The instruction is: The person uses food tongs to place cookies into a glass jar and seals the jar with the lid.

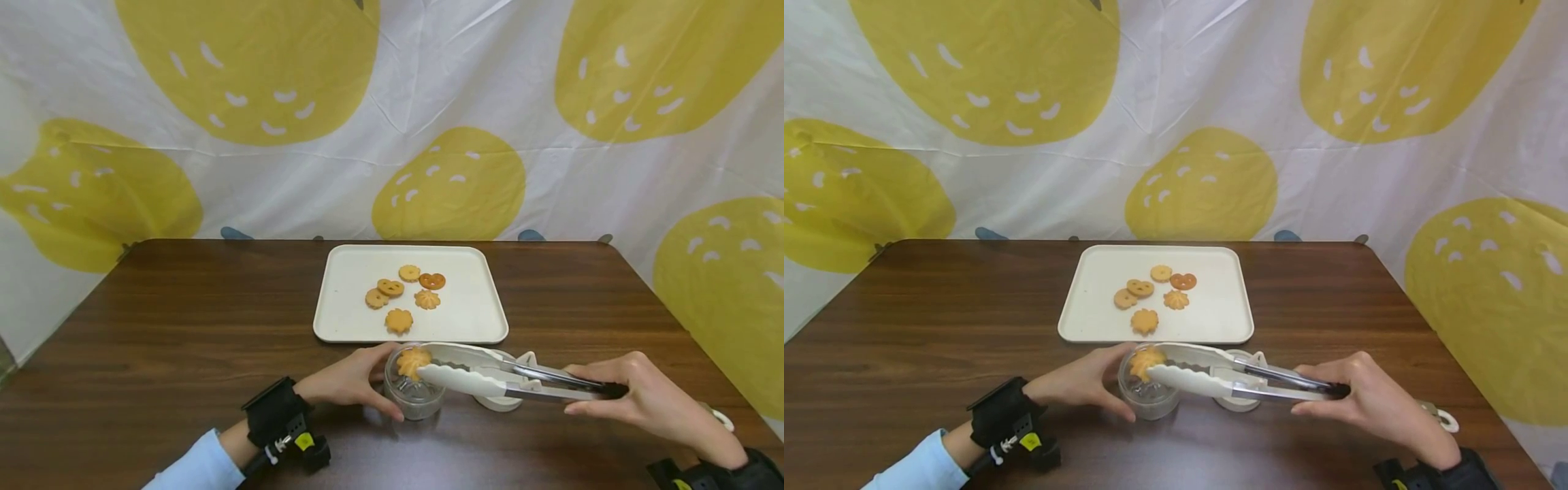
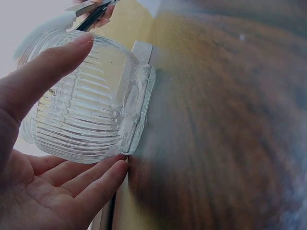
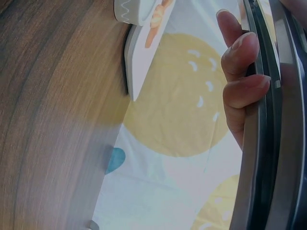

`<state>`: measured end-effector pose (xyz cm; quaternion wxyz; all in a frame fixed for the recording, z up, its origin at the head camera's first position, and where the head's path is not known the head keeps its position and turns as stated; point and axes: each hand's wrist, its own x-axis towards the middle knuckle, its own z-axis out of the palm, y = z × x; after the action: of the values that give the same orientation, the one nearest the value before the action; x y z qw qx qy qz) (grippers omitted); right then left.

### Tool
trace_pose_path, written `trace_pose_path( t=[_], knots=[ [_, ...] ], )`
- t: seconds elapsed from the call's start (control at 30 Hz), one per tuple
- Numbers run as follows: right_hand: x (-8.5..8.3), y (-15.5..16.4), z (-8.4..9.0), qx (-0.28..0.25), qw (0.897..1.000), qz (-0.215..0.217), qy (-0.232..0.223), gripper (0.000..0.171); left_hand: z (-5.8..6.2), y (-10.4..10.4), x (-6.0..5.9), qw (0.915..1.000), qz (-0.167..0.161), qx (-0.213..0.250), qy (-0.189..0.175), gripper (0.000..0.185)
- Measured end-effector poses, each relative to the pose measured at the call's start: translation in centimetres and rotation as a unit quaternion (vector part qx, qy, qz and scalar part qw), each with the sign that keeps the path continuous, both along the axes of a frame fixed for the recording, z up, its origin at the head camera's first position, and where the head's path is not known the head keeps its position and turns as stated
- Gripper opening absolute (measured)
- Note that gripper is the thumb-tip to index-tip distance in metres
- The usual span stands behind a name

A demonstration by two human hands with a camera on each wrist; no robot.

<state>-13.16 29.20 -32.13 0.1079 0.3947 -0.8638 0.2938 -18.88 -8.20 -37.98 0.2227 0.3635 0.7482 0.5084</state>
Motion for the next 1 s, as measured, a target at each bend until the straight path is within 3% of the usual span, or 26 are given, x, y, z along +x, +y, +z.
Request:
trace_pose_path(
  t=[0.17, 0.4, 0.57, 0.83, 1.0],
  knots=[
    [0.0, 0.0, 0.0, 0.005, 1.000, -0.010, 0.006, 0.038, 0.0, 0.0, 0.0, 0.9999, 0.006, -0.006, 0.007, 0.080],
    [-0.1, 0.0, -0.4, 0.012, 1.000, -0.023, 0.013, 0.041, -0.1, -0.1, -0.1, 0.9998, -0.014, 0.012, -0.006, 0.077],
    [-0.3, 0.0, -0.8, 0.001, 0.999, -0.011, 0.036, 0.043, -0.1, -0.1, -0.1, 0.9990, -0.020, 0.020, -0.035, 0.078],
    [-0.4, 0.1, -1.1, -0.018, 0.999, 0.014, 0.033, 0.045, -0.1, -0.1, 0.0, 0.9987, -0.025, 0.030, -0.033, 0.078],
    [-0.3, -0.1, -1.0, -0.021, 0.999, 0.006, 0.030, 0.044, -0.1, 0.0, 0.0, 0.9986, -0.025, 0.033, -0.032, 0.077]
  ],
)
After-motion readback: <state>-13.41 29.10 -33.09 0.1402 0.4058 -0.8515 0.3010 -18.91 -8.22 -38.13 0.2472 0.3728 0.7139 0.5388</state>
